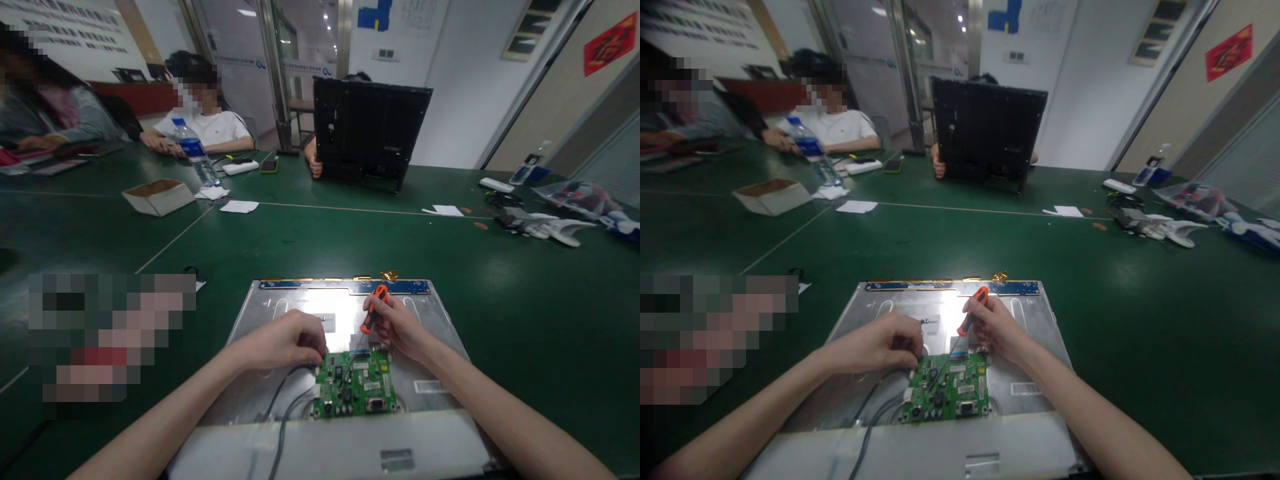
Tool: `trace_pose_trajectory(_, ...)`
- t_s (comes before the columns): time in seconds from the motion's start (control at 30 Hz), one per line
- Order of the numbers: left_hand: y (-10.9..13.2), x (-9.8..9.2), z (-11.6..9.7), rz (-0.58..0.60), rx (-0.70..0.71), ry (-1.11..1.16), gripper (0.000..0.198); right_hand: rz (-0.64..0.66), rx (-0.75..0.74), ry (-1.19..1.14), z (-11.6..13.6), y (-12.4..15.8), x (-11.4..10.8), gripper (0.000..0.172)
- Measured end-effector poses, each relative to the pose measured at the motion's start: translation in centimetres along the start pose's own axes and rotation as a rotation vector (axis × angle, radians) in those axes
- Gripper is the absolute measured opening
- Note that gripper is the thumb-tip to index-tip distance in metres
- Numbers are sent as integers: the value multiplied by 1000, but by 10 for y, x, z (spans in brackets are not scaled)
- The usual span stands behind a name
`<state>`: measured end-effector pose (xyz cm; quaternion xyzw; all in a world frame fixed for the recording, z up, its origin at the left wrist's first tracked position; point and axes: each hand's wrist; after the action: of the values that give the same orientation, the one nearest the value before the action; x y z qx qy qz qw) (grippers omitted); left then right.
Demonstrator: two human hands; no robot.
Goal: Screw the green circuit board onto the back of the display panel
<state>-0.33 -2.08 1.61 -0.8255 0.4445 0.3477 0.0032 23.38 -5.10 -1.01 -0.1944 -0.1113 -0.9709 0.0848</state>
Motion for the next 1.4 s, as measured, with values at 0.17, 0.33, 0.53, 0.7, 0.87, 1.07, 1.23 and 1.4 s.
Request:
trace_pose_trajectory(0.17,0,0,3,3,40,-21,4,2,-1,3,0,0,0,50)
trace_pose_trajectory(0.33,0,-2,4,17,70,-35,9,-11,-4,11,0,0,-1,51)
trace_pose_trajectory(0.53,-1,-5,2,53,96,-25,13,-23,-22,15,0,1,-1,50)
trace_pose_trajectory(0.7,-2,-3,2,6,54,-7,10,-23,-25,22,0,1,0,50)
trace_pose_trajectory(0.87,-3,-1,10,3,85,70,5,-13,-28,27,0,-1,0,50)
trace_pose_trajectory(1.07,-3,0,17,-19,150,54,5,-3,-27,24,-2,-2,0,50)
trace_pose_trajectory(1.23,-2,3,18,-29,158,60,9,-9,-38,19,1,-3,0,51)
trace_pose_trajectory(1.4,-4,3,21,-110,160,36,9,-12,-45,16,3,-7,1,51)
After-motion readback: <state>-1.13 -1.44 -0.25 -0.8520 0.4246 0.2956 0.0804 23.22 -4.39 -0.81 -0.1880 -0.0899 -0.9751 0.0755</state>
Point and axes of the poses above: each hand's wrist, its own y-axis away from the middle knuckle, its own x-axis out of the palm, z = x × y, and after that the axes turned 7 degrees about -x, right-handed
